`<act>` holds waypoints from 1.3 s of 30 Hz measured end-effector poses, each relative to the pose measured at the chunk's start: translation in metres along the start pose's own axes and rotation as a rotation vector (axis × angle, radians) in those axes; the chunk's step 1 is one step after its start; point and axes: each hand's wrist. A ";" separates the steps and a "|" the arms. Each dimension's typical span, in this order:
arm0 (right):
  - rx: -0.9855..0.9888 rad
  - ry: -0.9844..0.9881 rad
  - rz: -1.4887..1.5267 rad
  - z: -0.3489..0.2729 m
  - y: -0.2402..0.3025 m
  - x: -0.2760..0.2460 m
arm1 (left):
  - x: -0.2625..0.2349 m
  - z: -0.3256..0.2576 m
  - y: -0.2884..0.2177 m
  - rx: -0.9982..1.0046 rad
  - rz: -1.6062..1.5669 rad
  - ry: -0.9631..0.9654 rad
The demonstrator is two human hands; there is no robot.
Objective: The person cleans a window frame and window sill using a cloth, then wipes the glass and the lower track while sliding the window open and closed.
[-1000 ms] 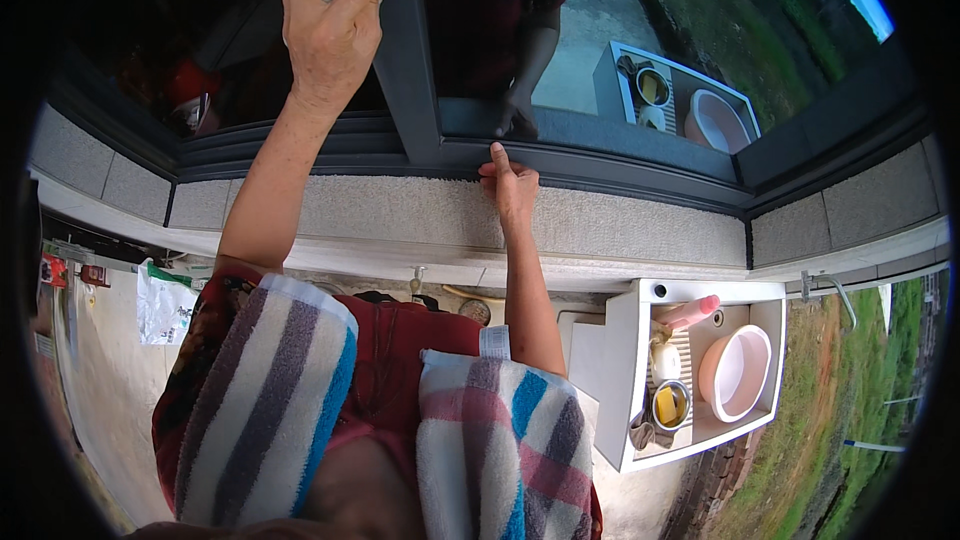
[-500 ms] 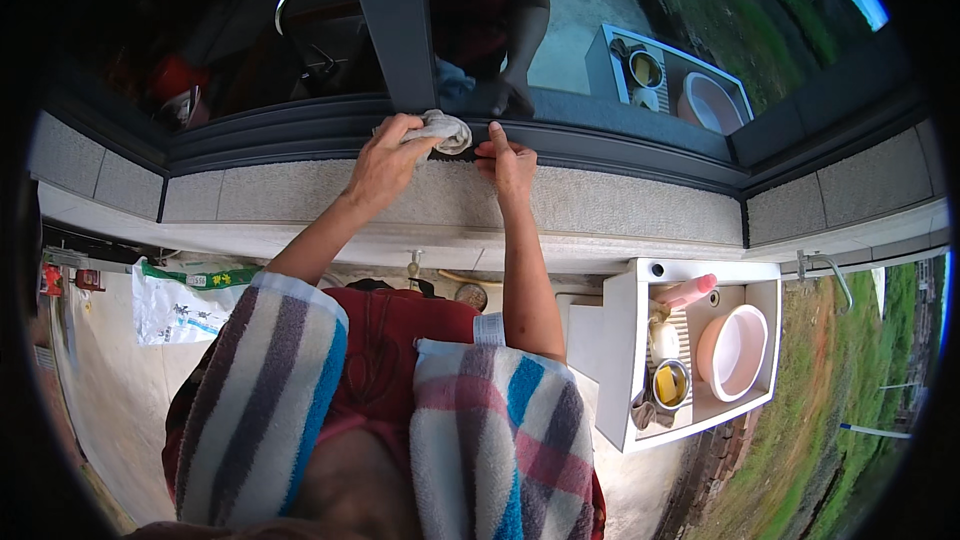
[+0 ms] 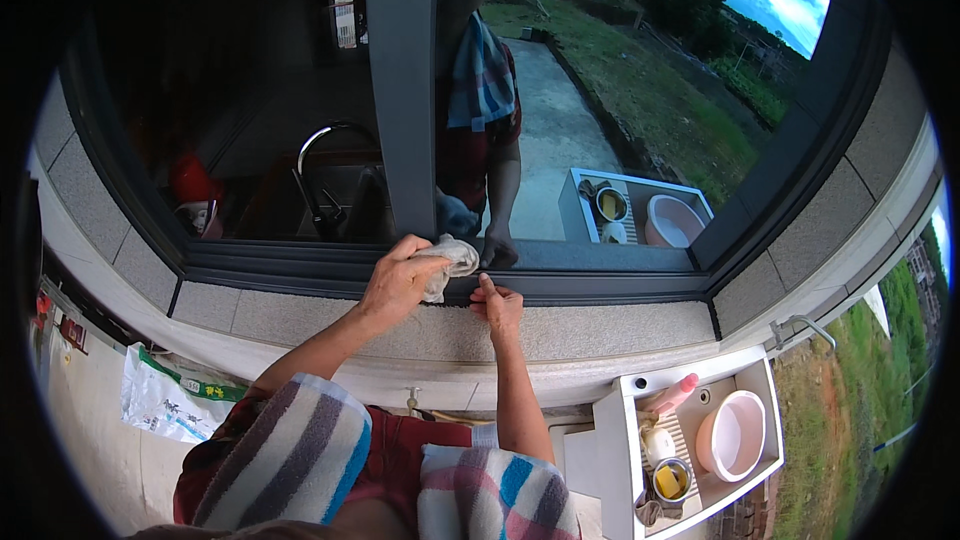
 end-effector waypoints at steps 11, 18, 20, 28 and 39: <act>-0.012 -0.014 0.034 -0.003 0.005 0.006 | -0.117 0.188 -0.097 0.852 0.696 -0.719; -0.026 -0.073 0.031 -0.011 0.010 0.003 | -0.030 0.047 0.011 0.648 0.761 -0.145; -0.038 -0.072 0.015 -0.012 0.014 0.003 | -0.016 0.017 0.032 0.549 0.733 -0.037; -0.069 -0.054 0.117 -0.020 0.012 0.004 | 0.033 -0.065 0.093 0.169 0.318 0.272; -0.411 -0.220 -0.086 -0.060 -0.009 0.044 | 0.030 -0.021 0.044 -0.106 0.753 0.317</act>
Point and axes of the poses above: each hand's wrist, its own z-axis towards the middle knuckle, its own x-axis out of the palm, y = z × x, and after that the axes turned 14 degrees about -z, right-handed
